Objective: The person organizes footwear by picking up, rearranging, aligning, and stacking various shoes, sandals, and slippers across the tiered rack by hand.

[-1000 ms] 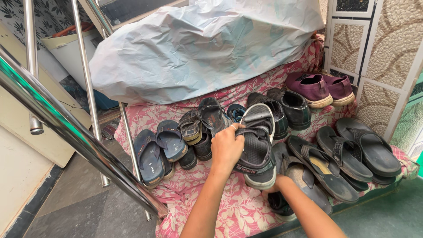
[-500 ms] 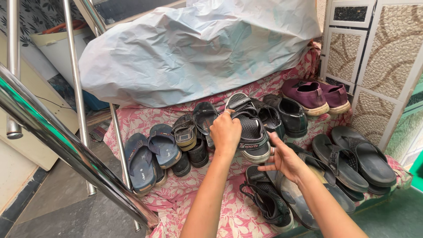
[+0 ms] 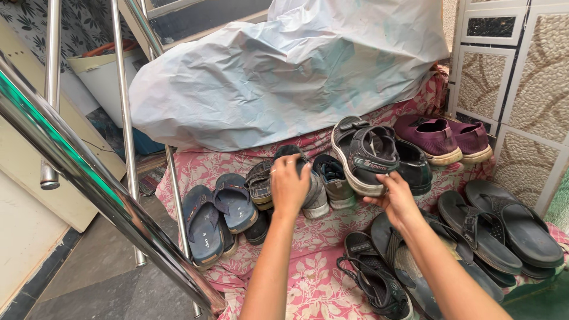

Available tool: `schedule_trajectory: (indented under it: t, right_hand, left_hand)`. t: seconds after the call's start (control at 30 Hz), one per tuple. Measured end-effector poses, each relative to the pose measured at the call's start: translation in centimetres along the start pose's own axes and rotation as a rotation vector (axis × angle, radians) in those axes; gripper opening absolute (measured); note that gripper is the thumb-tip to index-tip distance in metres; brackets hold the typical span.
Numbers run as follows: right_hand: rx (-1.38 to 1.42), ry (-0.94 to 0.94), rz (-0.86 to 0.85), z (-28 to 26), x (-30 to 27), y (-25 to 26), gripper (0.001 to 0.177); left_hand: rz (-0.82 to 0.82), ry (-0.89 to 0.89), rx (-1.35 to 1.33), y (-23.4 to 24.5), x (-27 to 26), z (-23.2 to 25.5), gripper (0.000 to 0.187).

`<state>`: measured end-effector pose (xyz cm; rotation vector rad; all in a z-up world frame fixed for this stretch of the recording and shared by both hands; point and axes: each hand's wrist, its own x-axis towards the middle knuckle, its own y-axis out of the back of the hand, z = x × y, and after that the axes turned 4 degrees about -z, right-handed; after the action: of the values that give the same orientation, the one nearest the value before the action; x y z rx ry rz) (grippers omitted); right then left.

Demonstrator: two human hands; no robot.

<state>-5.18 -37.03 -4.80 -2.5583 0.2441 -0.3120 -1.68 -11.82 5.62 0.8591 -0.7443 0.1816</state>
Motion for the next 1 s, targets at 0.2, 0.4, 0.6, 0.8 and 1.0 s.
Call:
schedule_trajectory:
  t: [0.2,0.4,0.6,0.8,1.0]
  right_hand:
    - [-0.159,-0.064,-0.003,-1.3,1.8,-1.0,0.032]
    - [-0.333,-0.152,-0.054,-0.3,3.9,-3.4,0.036]
    - [-0.487,-0.092,0.072,0.3,5.4,-6.5,0.048]
    - [-0.836,-0.152,0.134,1.1,6.8,-9.4,0.053]
    - [-1.236,0.035,0.194,3.2,8.9,-7.3,0.061]
  left_hand:
    - [-0.098,0.144,0.321,-0.1,-0.5,-7.0,0.069]
    - [-0.331,0.256,0.49,0.5,-2.1,-10.9,0.07]
    - [-0.554,0.337,0.389,0.7,-0.7,-11.8,0.085]
    - [-0.701,0.323,0.358,2.5,-0.1,-12.7,0.085]
    - [-0.648,0.279,0.343,3.0,-1.0,-13.2,0.082]
